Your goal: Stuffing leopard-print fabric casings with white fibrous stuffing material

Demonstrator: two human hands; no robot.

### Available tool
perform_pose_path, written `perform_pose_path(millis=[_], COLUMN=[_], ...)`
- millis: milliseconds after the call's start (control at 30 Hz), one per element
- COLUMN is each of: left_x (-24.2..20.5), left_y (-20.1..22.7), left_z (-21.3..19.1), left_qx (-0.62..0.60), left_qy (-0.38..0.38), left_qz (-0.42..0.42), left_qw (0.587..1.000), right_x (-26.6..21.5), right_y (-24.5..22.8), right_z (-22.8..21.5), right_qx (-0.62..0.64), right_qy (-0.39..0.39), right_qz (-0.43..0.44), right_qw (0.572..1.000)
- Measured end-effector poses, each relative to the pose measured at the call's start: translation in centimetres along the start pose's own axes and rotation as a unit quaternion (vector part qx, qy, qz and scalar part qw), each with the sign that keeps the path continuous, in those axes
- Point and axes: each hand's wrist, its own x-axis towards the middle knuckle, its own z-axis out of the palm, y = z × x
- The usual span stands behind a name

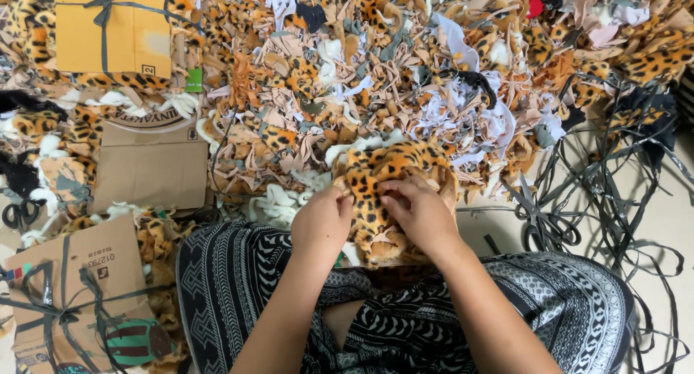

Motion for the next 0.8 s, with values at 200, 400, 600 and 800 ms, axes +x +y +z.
perform_pose_path(millis=[200,400,600,800], left_x=[5.2,11.3,10.4,11.7], left_y=[1.0,-0.5,0.9,-0.7], left_z=[-0.9,0.9,-0.9,1.5], left_qx=[0.009,0.003,0.014,-0.002], left_qy=[0.089,-0.020,0.036,0.023], left_qz=[0.032,0.027,0.039,0.030], left_qw=[0.995,0.999,0.999,0.999], right_x=[-0.1,-0.2,0.0,0.2], right_y=[0.5,-0.2,0.0,0.2], right_z=[1.5,1.2,1.7,1.9], right_qx=[-0.020,-0.128,-0.188,-0.115], right_qy=[-0.020,0.014,0.021,0.042], right_qz=[-0.029,-0.032,-0.028,-0.017], right_qw=[0.999,0.991,0.982,0.992])
